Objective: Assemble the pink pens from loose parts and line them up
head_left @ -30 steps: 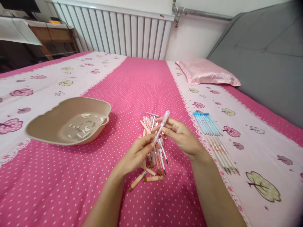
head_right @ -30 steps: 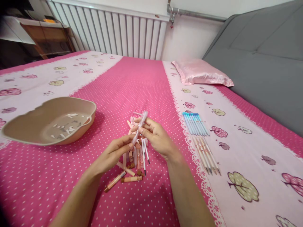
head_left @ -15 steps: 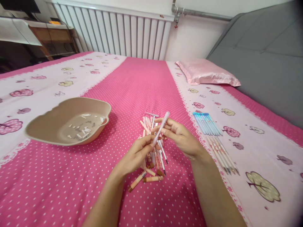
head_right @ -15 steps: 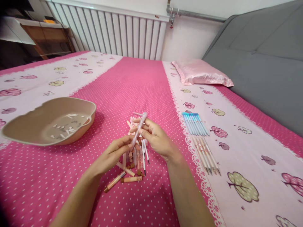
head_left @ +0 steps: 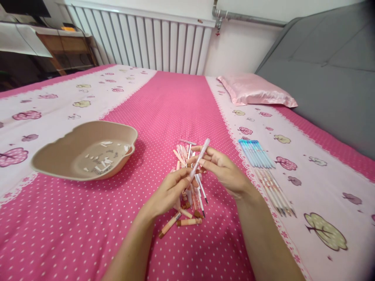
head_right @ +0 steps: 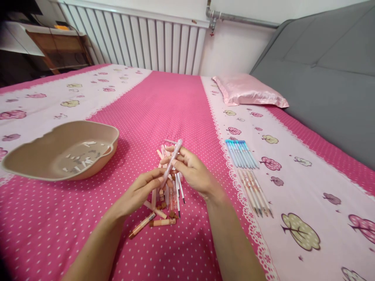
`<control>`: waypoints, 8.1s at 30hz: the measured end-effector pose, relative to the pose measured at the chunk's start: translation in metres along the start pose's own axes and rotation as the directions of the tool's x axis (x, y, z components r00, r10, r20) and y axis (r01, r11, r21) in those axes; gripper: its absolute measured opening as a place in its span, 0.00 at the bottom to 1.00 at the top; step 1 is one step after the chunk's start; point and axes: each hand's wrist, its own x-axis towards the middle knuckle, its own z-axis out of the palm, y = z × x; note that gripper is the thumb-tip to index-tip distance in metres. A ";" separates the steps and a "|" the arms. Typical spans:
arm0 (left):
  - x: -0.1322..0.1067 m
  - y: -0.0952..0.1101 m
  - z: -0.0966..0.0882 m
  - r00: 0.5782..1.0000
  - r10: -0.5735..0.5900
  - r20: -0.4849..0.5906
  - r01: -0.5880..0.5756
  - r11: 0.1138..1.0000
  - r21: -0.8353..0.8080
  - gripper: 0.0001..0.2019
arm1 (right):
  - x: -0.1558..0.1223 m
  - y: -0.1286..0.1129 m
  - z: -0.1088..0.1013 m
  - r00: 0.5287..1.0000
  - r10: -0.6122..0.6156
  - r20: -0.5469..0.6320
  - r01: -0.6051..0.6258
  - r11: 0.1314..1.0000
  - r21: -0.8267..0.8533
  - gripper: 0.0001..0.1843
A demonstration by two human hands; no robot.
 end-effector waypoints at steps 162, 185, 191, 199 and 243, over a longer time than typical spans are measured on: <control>-0.005 0.002 0.001 0.979 -0.091 0.183 0.126 0.973 -0.194 0.16 | 0.001 0.004 -0.005 0.993 0.080 0.084 -0.091 0.986 0.138 0.22; -0.005 0.005 0.002 0.982 -0.097 0.163 0.124 0.978 -0.167 0.15 | 0.001 0.003 -0.002 0.991 0.132 -0.037 -0.128 0.987 0.092 0.28; -0.004 0.002 0.000 0.985 -0.054 0.161 0.081 0.983 -0.163 0.17 | -0.002 0.000 -0.003 0.992 0.118 0.055 -0.126 0.975 0.183 0.28; -0.006 0.002 0.000 0.978 -0.090 0.189 0.125 0.975 -0.185 0.17 | -0.001 0.001 -0.004 0.991 0.107 0.075 -0.119 0.976 0.182 0.24; -0.005 0.003 0.002 0.978 -0.120 0.171 0.149 0.974 -0.171 0.15 | 0.000 0.005 -0.003 0.994 0.091 0.063 -0.100 0.983 0.152 0.26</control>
